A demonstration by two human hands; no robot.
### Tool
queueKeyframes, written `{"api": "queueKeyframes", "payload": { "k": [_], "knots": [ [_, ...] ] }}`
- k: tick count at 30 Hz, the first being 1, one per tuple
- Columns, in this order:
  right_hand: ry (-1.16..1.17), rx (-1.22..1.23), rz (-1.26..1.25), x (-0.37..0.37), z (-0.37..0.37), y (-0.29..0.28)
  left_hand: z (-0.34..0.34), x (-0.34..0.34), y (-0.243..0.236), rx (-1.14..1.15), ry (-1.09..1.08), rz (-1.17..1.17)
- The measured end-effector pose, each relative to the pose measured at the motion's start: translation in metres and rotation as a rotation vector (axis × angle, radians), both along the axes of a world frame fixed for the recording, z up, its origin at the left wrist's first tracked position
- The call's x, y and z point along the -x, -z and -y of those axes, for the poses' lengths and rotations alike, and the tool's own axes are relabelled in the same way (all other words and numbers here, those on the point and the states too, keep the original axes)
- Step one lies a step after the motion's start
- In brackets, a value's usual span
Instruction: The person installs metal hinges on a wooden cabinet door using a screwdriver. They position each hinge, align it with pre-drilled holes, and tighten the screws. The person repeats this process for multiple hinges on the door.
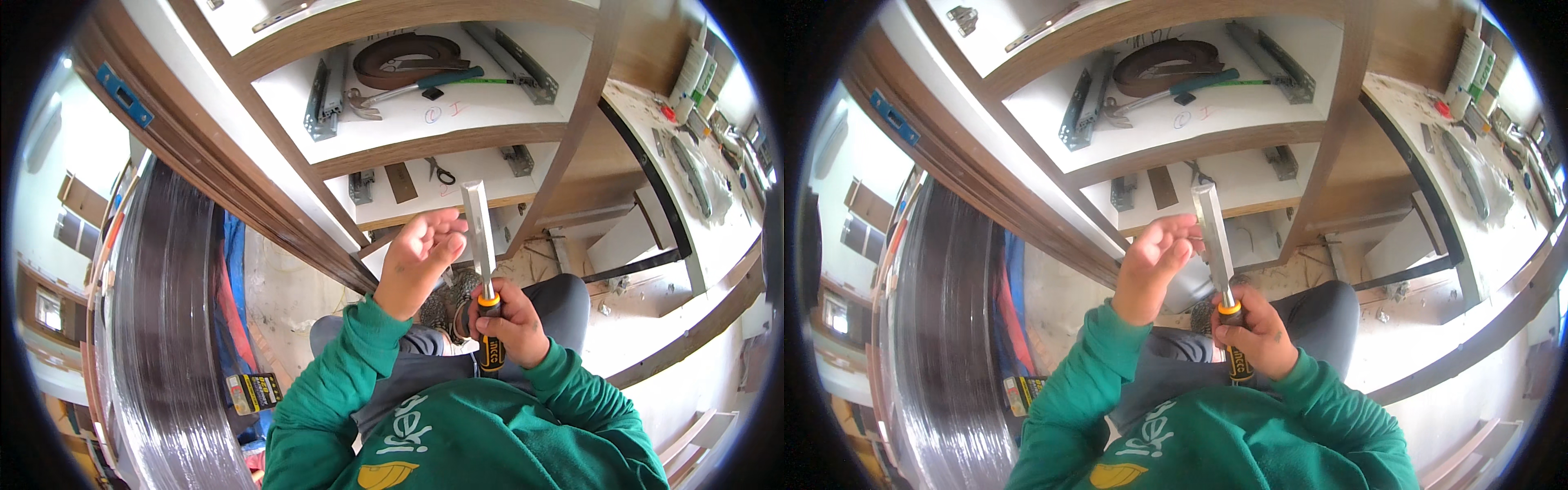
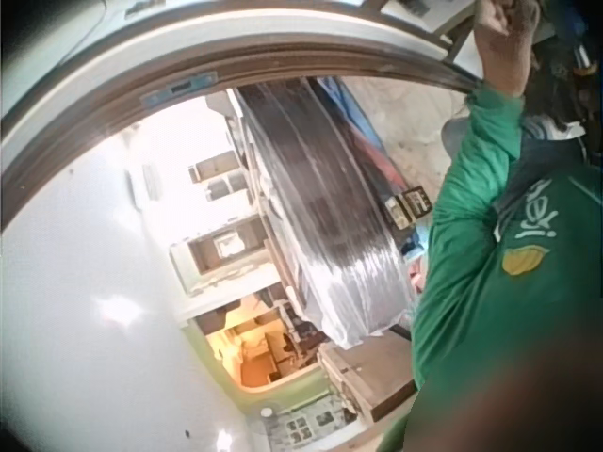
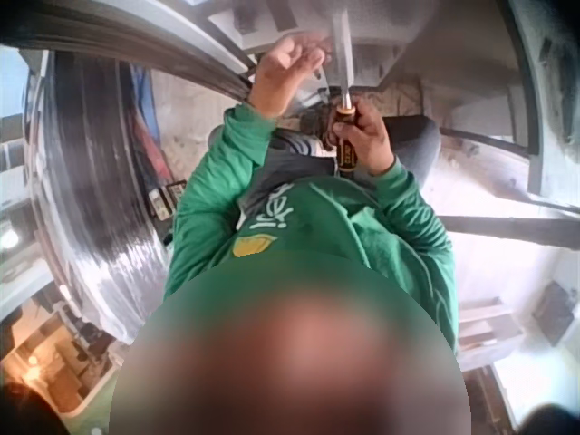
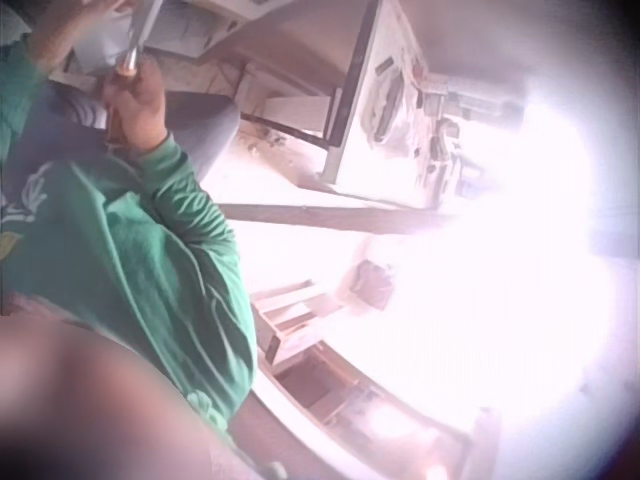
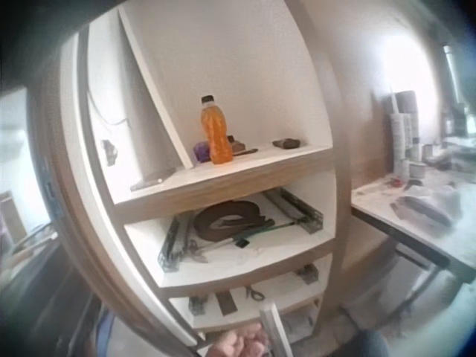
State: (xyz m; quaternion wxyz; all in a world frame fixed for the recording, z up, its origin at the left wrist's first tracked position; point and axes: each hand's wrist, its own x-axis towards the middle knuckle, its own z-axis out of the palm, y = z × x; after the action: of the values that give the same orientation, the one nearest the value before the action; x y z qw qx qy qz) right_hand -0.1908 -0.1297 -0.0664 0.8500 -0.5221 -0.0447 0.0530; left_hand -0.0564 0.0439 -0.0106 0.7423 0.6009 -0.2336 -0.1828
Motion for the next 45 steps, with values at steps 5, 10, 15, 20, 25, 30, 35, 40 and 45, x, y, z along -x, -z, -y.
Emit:
{"api": "queueKeyframes", "payload": {
  "k": [5, 10, 15, 20, 25, 30, 35, 40, 45],
  "knots": [
    [-0.027, 0.044, -0.033, 0.007, -0.005, 0.003, 0.010, -0.017, -0.015, 0.044, -0.124, 0.026],
    [-0.044, 0.152, -0.037, 0.009, -0.004, 0.006, 0.006, -0.026, -0.016, 0.075, -0.123, -0.031],
    [-0.020, 0.233, -0.038, 0.009, -0.001, 0.009, -0.001, -0.025, -0.011, 0.138, -0.055, -0.142],
    [0.002, 0.287, 0.002, 0.009, -0.002, 0.014, 0.000, -0.017, -0.009, 0.066, -0.182, 0.002],
    [-0.006, 0.350, -0.031, 0.012, -0.004, 0.019, -0.009, -0.014, -0.008, 0.057, -0.103, 0.014],
    [-0.016, 0.363, -0.006, 0.017, -0.006, 0.022, -0.016, -0.012, 0.006, 0.160, -0.068, -0.062],
    [-0.025, 0.342, -0.028, 0.018, -0.004, 0.018, -0.025, -0.024, 0.021, 0.181, -0.287, -0.157],
    [0.034, 0.241, -0.165, 0.013, -0.002, 0.013, -0.046, -0.014, 0.043, -0.210, -0.272, -0.142],
    [0.071, 0.175, -0.229, 0.006, -0.002, 0.013, -0.051, 0.004, 0.078, -0.395, 0.054, -0.039]
  ]
}}
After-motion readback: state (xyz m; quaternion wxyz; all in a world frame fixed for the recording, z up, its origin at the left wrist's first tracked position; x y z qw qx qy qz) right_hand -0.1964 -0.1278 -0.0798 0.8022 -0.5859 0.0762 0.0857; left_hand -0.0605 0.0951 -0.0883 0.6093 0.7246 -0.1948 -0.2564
